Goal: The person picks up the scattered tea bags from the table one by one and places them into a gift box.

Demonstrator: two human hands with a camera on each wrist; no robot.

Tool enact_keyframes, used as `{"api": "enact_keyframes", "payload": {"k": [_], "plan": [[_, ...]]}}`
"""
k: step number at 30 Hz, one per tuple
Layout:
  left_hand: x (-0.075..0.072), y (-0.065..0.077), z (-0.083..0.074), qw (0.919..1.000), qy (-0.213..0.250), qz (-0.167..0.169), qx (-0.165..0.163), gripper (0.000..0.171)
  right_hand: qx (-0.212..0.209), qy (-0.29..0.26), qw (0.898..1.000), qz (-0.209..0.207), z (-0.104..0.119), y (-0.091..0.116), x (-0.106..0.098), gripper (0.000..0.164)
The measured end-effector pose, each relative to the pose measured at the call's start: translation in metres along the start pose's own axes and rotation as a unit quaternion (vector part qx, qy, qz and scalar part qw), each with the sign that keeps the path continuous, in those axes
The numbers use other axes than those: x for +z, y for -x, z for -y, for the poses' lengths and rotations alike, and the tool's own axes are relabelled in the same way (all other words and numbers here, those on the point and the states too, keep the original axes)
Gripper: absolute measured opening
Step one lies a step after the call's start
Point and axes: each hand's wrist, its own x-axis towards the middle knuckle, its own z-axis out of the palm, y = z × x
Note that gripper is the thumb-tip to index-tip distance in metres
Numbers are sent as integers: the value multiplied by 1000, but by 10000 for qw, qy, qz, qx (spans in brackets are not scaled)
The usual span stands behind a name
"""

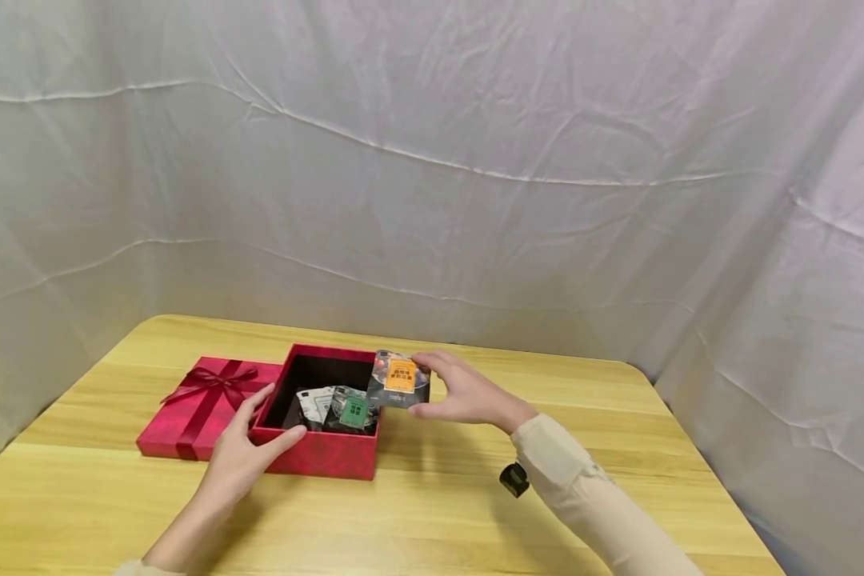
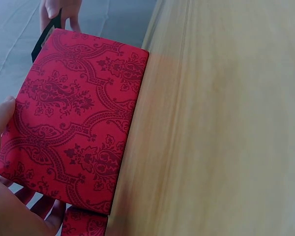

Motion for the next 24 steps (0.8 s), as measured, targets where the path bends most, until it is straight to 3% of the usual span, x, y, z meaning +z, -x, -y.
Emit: {"api": "enact_keyframes", "payload": {"k": [24], "plan": [[-1, -1, -1, 10000, -69, 26, -58, 89, -39, 349, 9984, 432, 21, -39, 4, 83]]}}
